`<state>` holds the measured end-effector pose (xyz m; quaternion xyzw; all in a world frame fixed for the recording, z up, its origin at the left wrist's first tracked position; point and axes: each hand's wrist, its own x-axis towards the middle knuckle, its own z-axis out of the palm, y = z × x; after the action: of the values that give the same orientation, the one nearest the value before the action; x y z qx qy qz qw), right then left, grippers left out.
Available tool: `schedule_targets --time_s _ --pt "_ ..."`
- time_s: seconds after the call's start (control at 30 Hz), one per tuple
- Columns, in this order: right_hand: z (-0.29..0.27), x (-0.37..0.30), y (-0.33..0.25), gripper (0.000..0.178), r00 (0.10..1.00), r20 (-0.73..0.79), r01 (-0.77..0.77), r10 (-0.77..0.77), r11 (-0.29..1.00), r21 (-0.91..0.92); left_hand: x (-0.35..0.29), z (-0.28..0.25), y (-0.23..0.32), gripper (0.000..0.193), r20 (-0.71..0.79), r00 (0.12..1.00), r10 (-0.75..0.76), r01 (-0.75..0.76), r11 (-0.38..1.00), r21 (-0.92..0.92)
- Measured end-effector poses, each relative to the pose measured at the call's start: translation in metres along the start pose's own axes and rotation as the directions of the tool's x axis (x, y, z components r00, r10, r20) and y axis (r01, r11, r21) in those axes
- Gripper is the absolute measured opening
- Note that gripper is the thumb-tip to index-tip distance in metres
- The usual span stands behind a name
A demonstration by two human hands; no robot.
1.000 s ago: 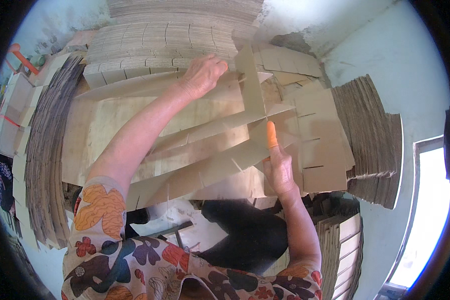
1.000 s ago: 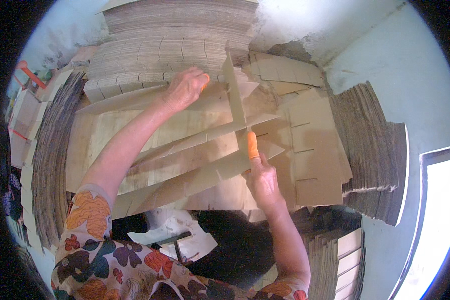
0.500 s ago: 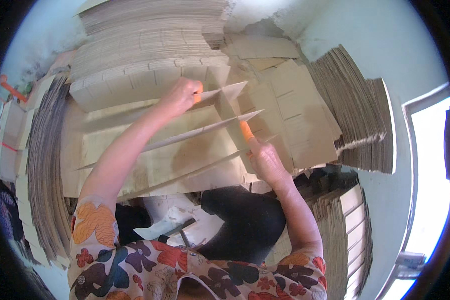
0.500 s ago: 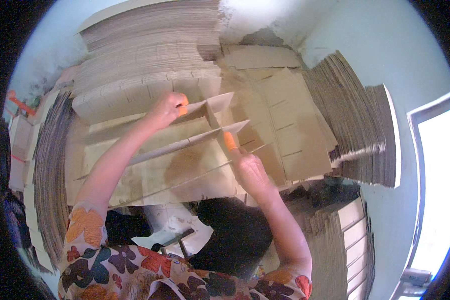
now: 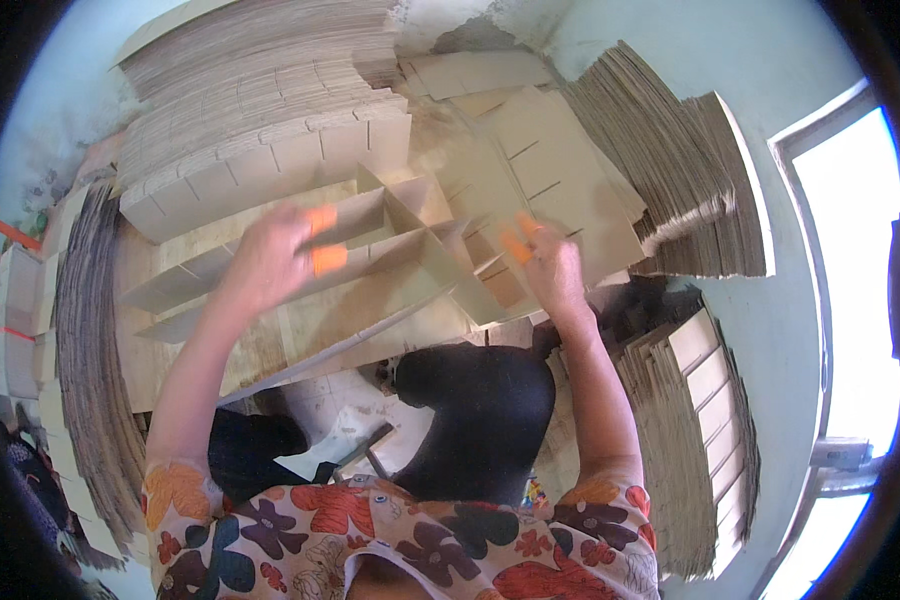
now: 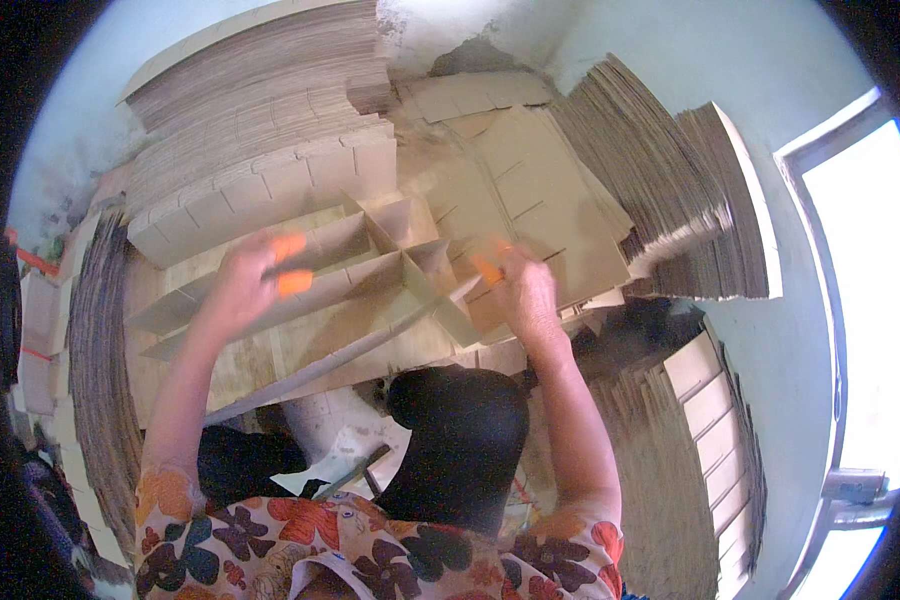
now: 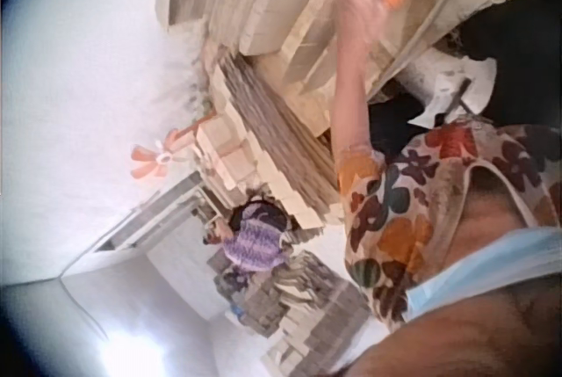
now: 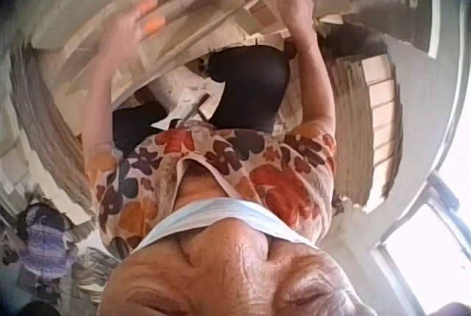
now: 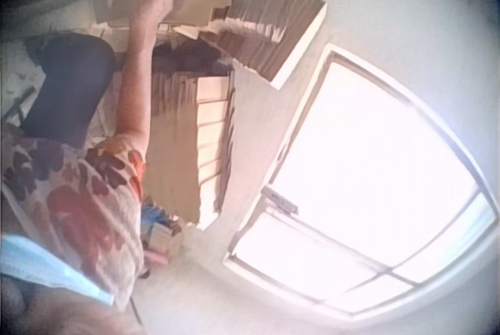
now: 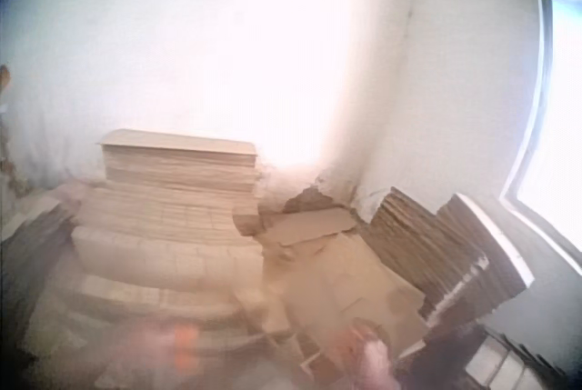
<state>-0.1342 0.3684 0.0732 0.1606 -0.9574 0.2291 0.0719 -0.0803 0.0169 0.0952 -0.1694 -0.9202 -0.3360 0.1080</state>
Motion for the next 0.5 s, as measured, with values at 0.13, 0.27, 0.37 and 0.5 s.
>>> schedule_targets --time_s 0.13,0.27,0.37,0.5 --pt "-0.018 0.005 0.034 0.048 0.82 -0.413 0.087 -0.395 0.8 -0.593 -0.067 -0.011 0.048 0.047 0.168 0.97 0.178 -0.203 0.969 0.14" --pt "-0.047 0.024 0.042 0.061 0.876 -0.418 -0.084 -0.241 0.777 -0.624 -0.112 0.007 0.04 0.059 0.169 0.981 0.097 -0.148 0.936 0.319" --pt "-0.06 0.041 0.051 0.072 0.943 -0.328 -0.176 -0.063 0.742 -0.647 -0.129 0.018 0.03 0.06 0.169 0.986 0.002 -0.06 0.939 0.338" --pt "-0.066 0.059 0.047 0.079 0.968 -0.239 -0.221 0.079 0.721 -0.656 -0.139 0.03 0.025 0.06 0.138 0.99 -0.001 -0.046 0.94 0.339"
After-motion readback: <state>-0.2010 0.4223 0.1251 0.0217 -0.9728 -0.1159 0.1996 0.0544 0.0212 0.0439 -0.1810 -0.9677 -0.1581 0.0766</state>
